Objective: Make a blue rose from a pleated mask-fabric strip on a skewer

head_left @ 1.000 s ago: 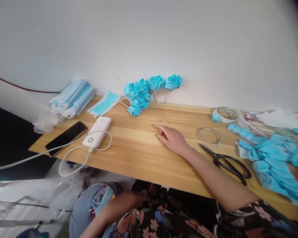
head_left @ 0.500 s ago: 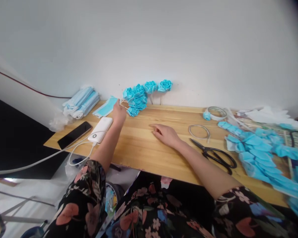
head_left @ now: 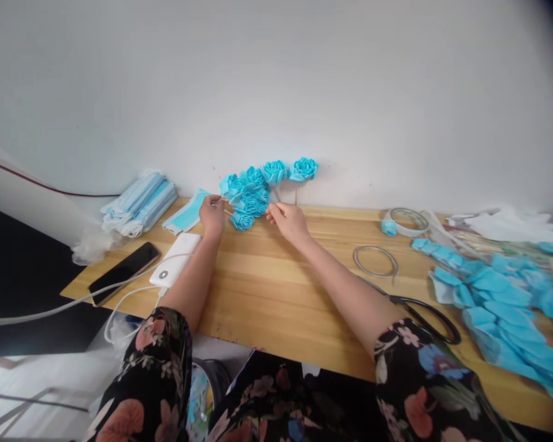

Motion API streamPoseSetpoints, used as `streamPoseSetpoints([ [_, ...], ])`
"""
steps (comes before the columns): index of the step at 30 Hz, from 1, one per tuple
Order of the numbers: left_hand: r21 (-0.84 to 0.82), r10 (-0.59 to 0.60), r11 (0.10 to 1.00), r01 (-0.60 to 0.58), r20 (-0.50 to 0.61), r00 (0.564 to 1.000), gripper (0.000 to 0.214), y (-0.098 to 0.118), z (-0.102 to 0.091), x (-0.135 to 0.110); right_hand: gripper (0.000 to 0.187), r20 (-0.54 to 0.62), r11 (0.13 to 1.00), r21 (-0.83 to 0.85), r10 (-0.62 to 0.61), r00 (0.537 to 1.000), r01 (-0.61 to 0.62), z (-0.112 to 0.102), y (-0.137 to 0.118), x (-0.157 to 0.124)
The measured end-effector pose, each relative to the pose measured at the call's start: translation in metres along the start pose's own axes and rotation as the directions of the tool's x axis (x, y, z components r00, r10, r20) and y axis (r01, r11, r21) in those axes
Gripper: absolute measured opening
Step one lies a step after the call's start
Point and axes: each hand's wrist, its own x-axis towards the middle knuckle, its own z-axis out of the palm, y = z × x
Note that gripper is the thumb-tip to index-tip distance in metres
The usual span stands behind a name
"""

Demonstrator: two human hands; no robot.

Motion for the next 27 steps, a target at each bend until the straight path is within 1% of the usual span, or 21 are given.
streamPoseSetpoints([
  [3,-0.078,0.017,0.997,-0.023,-0.078,0.997,0.015,0.002,-0.005,0.001,0.035,-0.041,1.000,0.019,-0.015,0.999,0.016,0.012,0.005,0.007],
  [6,-0.214,0.056,0.972,-0.097,-0.189,0.980,0.018,0.003,-0.010,0.003,0.036,-0.077,0.997,0.047,-0.051,0.996,0.054,0.020,0.008,0.017],
  [8,-0.256,0.078,0.958,-0.130,-0.204,0.976,0.017,0.003,-0.012,0.004,0.036,-0.092,0.995,0.062,-0.072,0.993,0.078,0.025,0.010,0.023],
  [10,-0.264,0.061,0.959,-0.103,-0.164,0.985,0.015,0.003,-0.013,0.003,0.035,-0.101,0.993,0.069,-0.085,0.991,0.092,0.030,0.014,0.028],
  [13,-0.284,-0.005,0.959,-0.019,-0.082,0.997,0.017,0.003,-0.011,-0.001,0.035,-0.096,0.991,0.074,-0.103,0.990,0.110,0.035,0.020,0.031],
  [17,-0.324,-0.030,0.946,0.020,-0.026,0.999,0.028,0.002,-0.008,-0.004,0.032,-0.115,0.987,0.093,-0.123,0.986,0.134,0.036,0.025,0.031],
  [20,-0.311,-0.047,0.949,0.054,0.028,0.998,0.035,-0.001,-0.009,-0.003,0.026,-0.142,0.979,0.126,-0.142,0.980,0.160,0.034,0.022,0.032],
  [24,-0.225,0.011,0.974,0.011,0.096,0.995,0.042,-0.006,-0.012,-0.001,0.015,-0.183,0.973,0.132,-0.165,0.969,0.191,0.029,0.012,0.037],
  [26,-0.203,0.040,0.979,-0.016,0.116,0.992,0.042,-0.007,-0.013,-0.001,0.014,-0.192,0.969,0.057,-0.226,0.955,0.241,0.023,0.007,0.041],
  [27,-0.207,0.046,0.978,-0.021,0.120,0.992,0.042,-0.008,-0.013,-0.001,0.017,-0.184,0.957,-0.006,-0.286,0.940,0.290,0.018,0.004,0.043],
])
